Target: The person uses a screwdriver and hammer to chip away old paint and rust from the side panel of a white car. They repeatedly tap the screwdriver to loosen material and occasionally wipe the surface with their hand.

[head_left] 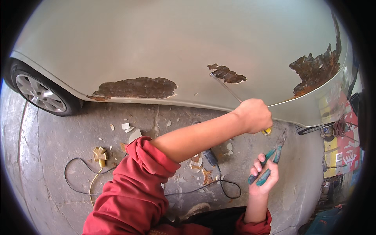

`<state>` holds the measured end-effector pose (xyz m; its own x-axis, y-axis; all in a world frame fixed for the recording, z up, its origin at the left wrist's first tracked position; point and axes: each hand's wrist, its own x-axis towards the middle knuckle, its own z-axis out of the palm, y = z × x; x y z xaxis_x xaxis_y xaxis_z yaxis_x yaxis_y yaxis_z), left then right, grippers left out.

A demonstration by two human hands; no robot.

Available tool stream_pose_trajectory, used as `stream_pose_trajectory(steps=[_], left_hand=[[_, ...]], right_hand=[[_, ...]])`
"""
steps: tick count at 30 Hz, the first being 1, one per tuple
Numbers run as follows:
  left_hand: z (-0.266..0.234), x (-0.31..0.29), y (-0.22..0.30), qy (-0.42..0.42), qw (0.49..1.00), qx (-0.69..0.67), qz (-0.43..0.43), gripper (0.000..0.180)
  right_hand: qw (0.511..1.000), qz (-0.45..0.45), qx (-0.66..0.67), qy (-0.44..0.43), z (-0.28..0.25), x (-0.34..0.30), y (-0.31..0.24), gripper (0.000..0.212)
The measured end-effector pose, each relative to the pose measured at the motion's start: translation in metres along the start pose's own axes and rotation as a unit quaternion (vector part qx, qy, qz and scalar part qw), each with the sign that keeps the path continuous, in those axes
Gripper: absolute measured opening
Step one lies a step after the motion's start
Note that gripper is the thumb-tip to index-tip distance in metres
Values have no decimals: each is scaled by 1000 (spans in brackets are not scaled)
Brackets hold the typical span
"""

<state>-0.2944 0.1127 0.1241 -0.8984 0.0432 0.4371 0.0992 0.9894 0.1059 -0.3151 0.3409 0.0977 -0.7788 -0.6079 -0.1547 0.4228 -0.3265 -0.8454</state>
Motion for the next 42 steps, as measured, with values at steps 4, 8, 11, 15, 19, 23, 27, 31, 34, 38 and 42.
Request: stream_pose_trajectory(steps=[4,8,11,15,19,23,27,31,34,38,42], left_hand=[[3,-3,10,-6,999,46,7,6],[4,-3,14,-34,998,59,-4,6],[5,-6,9,-22,998,50,-5,6],[4,-8,5,-18,999,40,1,4],[-1,-6,4,-31,999,11,5,3],[-8,-5,5,-24,1000,5,10,3],[-11,-2,7,-38,999,15,-3,6],[-12,1,8,-20,1000,15,-5,4],[-14,0,8,-34,999,7,-2,5],[-18,-3,10,-51,999,8,-4,5],[-18,-5,10,-57,998,-6,-7,6]], right_hand=[[997,41,43,45,-10,9,-4,23],[994,88,61,21,-13,7,2,23],[992,106,71,-3,-9,2,8,23],[992,110,32,-50,-5,-7,17,27],[994,100,-14,-44,-5,-5,15,27],[995,8,36,96,-1,4,5,20],[996,81,-4,-43,3,-4,11,23],[994,37,-90,-48,-3,-9,14,35],[1000,25,-6,9,-9,0,4,50],[988,-63,66,126,-4,5,-4,42],[994,57,-73,-65,7,-11,11,74]])
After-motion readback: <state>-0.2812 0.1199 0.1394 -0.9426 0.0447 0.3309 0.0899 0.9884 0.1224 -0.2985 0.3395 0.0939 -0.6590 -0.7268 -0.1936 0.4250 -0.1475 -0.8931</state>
